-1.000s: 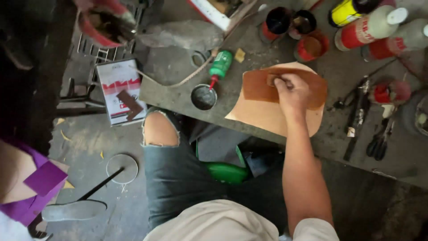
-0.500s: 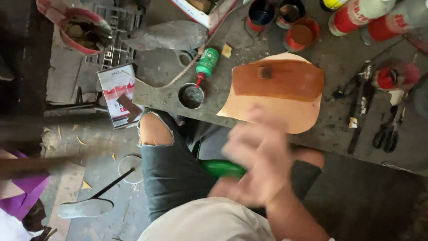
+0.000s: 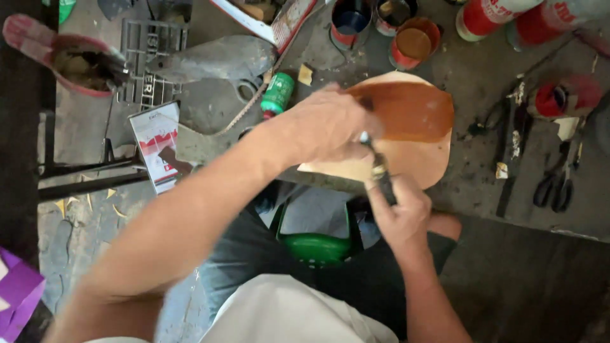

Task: Applying dye or stain to a piece of leather using a sponge and a brush applicator at a workbench.

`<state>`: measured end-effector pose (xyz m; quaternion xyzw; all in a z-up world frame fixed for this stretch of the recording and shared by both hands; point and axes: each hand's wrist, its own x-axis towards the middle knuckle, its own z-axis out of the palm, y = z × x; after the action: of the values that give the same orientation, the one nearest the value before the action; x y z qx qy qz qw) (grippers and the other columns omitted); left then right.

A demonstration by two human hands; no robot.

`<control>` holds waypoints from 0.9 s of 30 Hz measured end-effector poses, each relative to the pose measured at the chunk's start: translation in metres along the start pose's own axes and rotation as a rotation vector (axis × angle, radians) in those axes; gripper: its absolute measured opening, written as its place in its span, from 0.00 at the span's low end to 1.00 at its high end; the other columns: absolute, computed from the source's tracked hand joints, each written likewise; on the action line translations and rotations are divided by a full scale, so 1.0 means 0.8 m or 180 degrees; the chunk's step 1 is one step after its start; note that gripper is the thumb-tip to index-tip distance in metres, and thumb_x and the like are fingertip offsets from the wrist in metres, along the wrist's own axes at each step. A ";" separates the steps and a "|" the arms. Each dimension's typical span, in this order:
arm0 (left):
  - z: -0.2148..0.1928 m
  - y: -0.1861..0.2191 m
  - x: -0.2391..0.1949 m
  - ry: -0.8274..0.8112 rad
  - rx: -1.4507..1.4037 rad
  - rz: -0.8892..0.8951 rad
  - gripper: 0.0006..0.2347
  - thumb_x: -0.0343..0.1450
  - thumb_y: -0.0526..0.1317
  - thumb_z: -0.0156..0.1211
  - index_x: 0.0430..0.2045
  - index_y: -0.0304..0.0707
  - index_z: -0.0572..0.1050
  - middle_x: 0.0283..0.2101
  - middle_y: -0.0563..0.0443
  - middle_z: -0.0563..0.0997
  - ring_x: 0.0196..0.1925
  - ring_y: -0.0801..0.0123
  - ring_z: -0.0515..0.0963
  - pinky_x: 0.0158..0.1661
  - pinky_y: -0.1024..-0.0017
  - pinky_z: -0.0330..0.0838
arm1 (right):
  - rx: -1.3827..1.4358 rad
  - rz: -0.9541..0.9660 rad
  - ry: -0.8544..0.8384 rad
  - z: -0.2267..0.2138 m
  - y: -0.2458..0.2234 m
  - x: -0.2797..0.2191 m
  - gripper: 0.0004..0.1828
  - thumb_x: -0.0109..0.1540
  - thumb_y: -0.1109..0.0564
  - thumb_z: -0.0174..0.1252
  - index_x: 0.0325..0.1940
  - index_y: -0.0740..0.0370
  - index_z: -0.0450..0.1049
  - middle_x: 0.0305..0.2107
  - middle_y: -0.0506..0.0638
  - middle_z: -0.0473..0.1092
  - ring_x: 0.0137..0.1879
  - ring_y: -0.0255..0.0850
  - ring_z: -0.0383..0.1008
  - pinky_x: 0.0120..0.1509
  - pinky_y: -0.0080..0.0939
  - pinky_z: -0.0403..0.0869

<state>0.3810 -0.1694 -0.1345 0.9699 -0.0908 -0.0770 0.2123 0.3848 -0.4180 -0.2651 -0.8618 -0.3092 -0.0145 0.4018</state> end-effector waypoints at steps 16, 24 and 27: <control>0.215 -0.131 0.074 0.1645 0.0628 -0.0922 0.06 0.64 0.50 0.63 0.19 0.57 0.78 0.36 0.59 0.69 0.43 0.61 0.65 0.40 0.62 0.59 | -0.1449 0.1506 -0.1710 0.002 -0.009 0.099 0.29 0.62 0.28 0.55 0.34 0.55 0.76 0.37 0.58 0.73 0.58 0.66 0.70 0.61 0.68 0.68; 0.224 -0.134 0.081 0.1491 0.0600 -0.1023 0.06 0.63 0.51 0.63 0.17 0.58 0.77 0.38 0.60 0.68 0.44 0.61 0.63 0.41 0.61 0.57 | -0.1445 0.1509 -0.1754 0.012 -0.016 0.112 0.29 0.60 0.27 0.56 0.30 0.55 0.75 0.30 0.59 0.71 0.53 0.65 0.73 0.55 0.64 0.72; 0.229 -0.139 0.083 0.1535 0.0556 -0.1006 0.07 0.64 0.51 0.62 0.17 0.58 0.77 0.38 0.60 0.68 0.44 0.61 0.63 0.42 0.61 0.57 | -0.1443 0.1481 -0.1755 0.007 -0.031 0.119 0.27 0.59 0.31 0.57 0.28 0.57 0.73 0.24 0.57 0.71 0.46 0.64 0.75 0.47 0.62 0.73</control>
<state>0.4271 -0.1568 -0.3541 0.9769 0.1081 0.1315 0.1289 0.4472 -0.3523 -0.2263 -0.9468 -0.1913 0.2399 0.0970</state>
